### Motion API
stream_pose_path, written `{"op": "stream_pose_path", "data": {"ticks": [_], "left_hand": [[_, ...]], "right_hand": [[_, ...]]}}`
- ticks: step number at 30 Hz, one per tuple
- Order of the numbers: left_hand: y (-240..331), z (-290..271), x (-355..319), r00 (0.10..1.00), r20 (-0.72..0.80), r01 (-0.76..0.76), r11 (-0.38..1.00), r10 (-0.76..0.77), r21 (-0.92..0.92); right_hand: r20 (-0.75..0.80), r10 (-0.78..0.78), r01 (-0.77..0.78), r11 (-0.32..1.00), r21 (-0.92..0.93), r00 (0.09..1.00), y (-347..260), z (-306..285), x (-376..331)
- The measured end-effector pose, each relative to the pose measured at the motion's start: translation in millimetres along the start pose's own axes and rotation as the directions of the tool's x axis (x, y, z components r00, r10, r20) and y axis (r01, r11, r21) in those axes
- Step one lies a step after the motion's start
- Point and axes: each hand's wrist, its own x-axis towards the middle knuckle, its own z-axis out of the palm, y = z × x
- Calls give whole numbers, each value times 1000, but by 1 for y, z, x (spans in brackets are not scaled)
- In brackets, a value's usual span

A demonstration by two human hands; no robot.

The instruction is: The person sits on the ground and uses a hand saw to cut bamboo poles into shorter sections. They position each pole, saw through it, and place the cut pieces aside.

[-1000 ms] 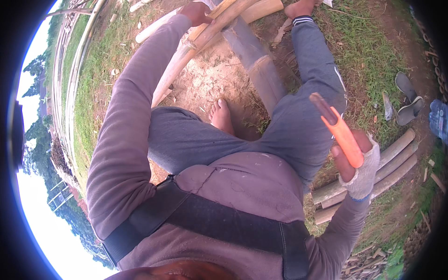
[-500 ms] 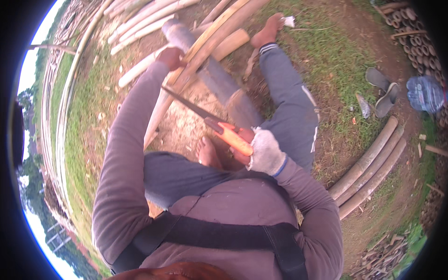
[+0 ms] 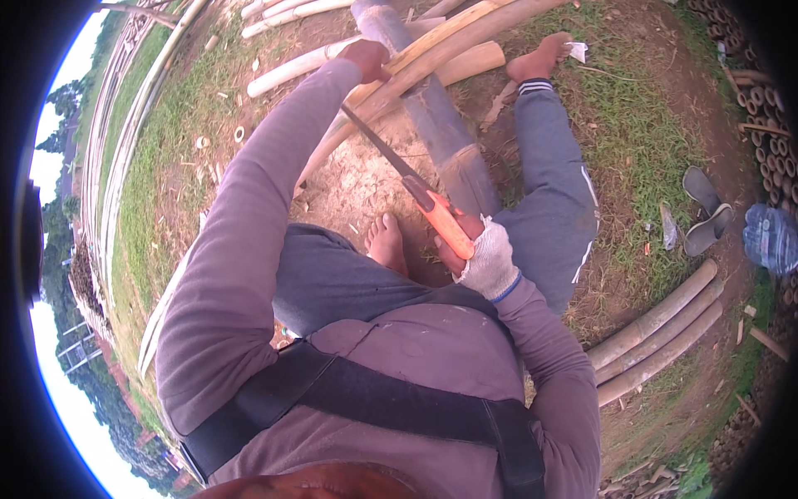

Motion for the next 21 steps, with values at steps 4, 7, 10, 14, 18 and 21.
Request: {"op": "stream_pose_path", "data": {"ticks": [4,7,10,14,18,21], "left_hand": [[-11,5,-14,999,-45,-26,1000,26,4],[-10,2,-14,998,-41,-38,999,39,24],[-8,0,-11,997,-43,-56,998,57,28],[-9,1,-7,996,-23,-83,996,84,35],[-49,51,31,988,-122,-91,995,95,35],[-48,60,41,984,-148,-90,995,95,39]], "right_hand": [[-19,-44,43,998,-40,999,-6,10,9],[51,-91,96,990,-105,995,4,12,9],[58,-13,14,1000,-18,998,5,15,12],[-4,11,-11,999,49,1000,0,22,17],[-6,0,0,998,64,1000,-1,26,14],[15,0,-1,998,65,1000,3,27,9]]}}
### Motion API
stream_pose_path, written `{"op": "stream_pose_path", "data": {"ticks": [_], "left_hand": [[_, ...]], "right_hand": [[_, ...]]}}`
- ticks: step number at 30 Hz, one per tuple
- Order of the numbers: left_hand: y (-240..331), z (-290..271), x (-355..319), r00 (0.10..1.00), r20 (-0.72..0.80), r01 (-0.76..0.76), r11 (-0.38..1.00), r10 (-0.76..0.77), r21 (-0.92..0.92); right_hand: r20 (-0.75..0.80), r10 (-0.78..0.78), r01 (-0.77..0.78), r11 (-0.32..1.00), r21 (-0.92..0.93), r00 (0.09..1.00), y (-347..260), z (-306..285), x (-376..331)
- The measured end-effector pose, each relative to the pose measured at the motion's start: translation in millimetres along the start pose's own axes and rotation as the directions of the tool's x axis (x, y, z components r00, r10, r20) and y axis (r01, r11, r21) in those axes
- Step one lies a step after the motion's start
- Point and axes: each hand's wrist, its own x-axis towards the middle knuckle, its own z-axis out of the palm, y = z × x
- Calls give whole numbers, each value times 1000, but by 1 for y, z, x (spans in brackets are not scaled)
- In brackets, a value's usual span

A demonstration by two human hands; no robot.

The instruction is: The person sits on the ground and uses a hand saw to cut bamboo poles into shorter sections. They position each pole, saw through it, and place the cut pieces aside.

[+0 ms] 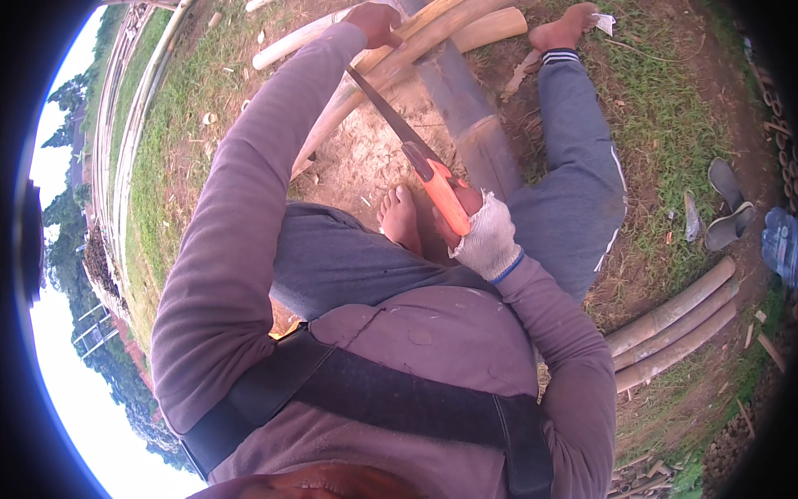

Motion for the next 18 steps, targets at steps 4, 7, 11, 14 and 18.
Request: {"op": "stream_pose_path", "data": {"ticks": [4,7,11,14,18], "left_hand": [[7,-8,0,1000,17,12,1000,-12,-3],[9,-12,-5,999,34,26,1000,-26,0],[8,-16,-13,1000,2,10,1000,-10,18],[14,-19,-14,1000,16,4,1000,-4,19],[13,-20,-9,1000,-1,-21,999,22,45]], "right_hand": [[3,66,-65,996,-57,998,4,7,-4],[48,169,-169,986,-6,984,0,8,-6],[9,105,-104,994,-38,994,6,19,-20],[49,136,-130,985,-118,989,20,35,-6],[35,187,-181,973,-144,982,36,52,-5]]}}
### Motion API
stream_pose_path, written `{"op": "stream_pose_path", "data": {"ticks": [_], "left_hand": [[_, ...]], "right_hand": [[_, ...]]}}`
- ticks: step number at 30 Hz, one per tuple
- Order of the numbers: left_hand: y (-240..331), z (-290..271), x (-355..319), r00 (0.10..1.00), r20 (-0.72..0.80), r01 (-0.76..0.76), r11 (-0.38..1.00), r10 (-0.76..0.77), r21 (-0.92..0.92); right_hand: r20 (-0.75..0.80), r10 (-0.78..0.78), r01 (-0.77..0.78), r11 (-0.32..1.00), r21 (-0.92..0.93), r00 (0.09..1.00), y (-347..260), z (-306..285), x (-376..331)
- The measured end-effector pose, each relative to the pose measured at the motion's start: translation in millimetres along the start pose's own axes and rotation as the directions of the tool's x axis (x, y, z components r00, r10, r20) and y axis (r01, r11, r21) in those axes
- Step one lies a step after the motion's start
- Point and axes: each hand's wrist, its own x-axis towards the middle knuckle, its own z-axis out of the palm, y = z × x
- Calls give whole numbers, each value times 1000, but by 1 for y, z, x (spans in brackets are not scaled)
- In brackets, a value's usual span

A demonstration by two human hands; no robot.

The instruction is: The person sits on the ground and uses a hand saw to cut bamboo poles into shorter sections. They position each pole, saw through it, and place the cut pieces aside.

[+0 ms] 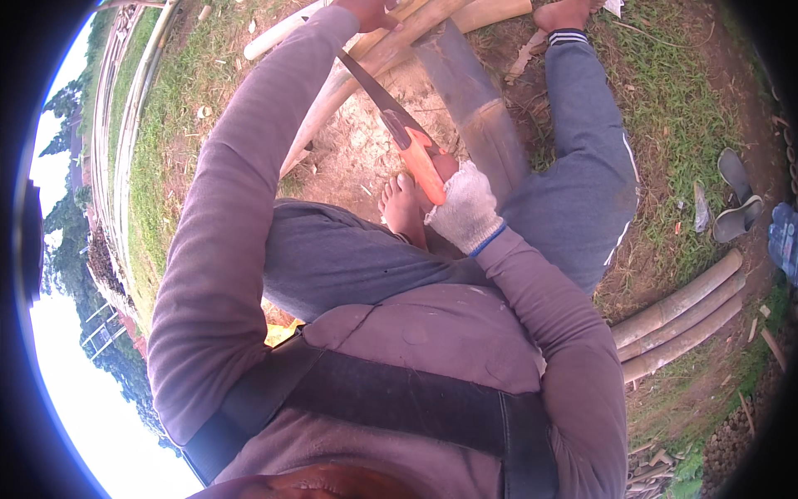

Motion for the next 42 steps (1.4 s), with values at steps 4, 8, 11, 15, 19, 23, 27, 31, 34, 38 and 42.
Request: {"op": "stream_pose_path", "data": {"ticks": [4,8,11,15,19,23,27,31,34,38,42], "left_hand": [[-1,-5,-9,999,25,25,1000,-25,-5],[8,-16,-11,998,55,37,999,-36,-20],[7,-16,0,1000,20,14,1000,-14,-28],[-1,-4,-6,999,-34,10,999,-12,-37],[-1,-4,-14,998,20,58,994,-56,-89],[11,-8,4,999,10,34,997,-34,-76],[16,10,-22,963,-248,59,977,-110,-205],[91,-26,-13,966,-201,50,881,-162,-471],[171,-63,-25,966,-223,-28,805,-131,-593],[238,-95,-39,960,-278,-229,671,37,-705],[231,-107,-58,866,-476,-431,715,155,-551]], "right_hand": [[3,-78,78,995,69,997,-20,-35,-14],[-29,-114,114,993,15,993,-11,-13,12],[-33,-100,95,988,-119,994,-6,8,44],[-2,-73,73,995,-68,997,3,-7,8],[-17,-223,222,975,-9,975,-8,-32,-9],[12,104,-104,995,7,995,19,23,43],[-44,-58,53,993,-102,997,14,35,48],[-43,-109,110,993,44,993,4,8,17],[-63,-100,108,985,137,993,-9,-11,11],[-114,-210,214,977,18,971,-7,-22,11],[-170,-107,120,991,65,980,3,-31,6]]}}
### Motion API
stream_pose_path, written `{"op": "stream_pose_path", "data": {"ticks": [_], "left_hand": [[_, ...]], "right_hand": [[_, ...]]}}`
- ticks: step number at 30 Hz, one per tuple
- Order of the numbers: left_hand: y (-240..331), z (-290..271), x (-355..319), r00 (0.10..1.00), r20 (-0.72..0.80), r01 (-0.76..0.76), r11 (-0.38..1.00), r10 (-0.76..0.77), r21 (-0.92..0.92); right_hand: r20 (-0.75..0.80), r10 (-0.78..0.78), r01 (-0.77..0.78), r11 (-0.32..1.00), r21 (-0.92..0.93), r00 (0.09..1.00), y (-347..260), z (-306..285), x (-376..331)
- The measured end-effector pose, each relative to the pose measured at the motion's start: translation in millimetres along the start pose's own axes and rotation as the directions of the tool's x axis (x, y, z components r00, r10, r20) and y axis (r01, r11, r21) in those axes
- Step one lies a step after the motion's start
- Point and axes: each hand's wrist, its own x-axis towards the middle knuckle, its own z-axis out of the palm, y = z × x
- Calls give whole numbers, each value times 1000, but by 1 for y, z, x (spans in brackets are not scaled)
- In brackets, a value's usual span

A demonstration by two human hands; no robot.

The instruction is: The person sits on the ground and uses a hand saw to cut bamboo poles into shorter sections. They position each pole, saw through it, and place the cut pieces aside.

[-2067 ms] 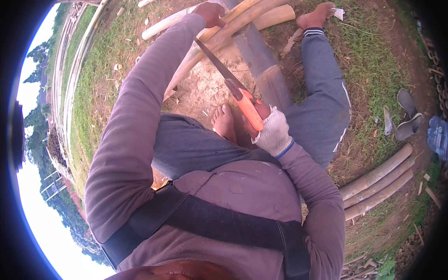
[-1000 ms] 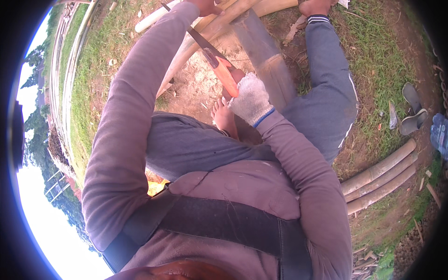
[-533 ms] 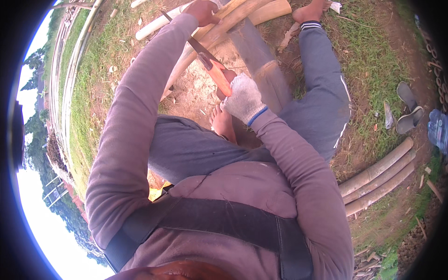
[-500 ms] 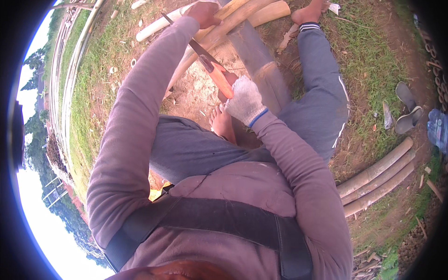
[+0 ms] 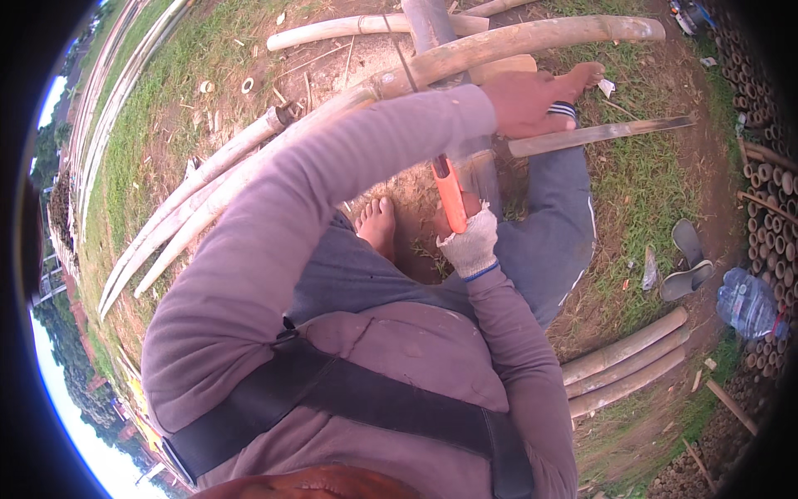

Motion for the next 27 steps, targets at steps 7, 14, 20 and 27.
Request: {"op": "stream_pose_path", "data": {"ticks": [7,14,20,27], "left_hand": [[-139,-116,-206,987,-96,160,851,-129,500],[-192,-89,-293,582,50,714,540,-812,446],[-171,-77,-244,674,59,672,645,-736,364],[-181,-83,-222,616,117,716,615,-779,330]], "right_hand": [[-66,-21,16,997,-79,998,3,0,5],[-41,91,-90,996,26,995,-21,1,12],[-41,230,-220,961,166,972,-17,-5,17],[-88,187,-168,967,193,978,-23,-6,41]]}}
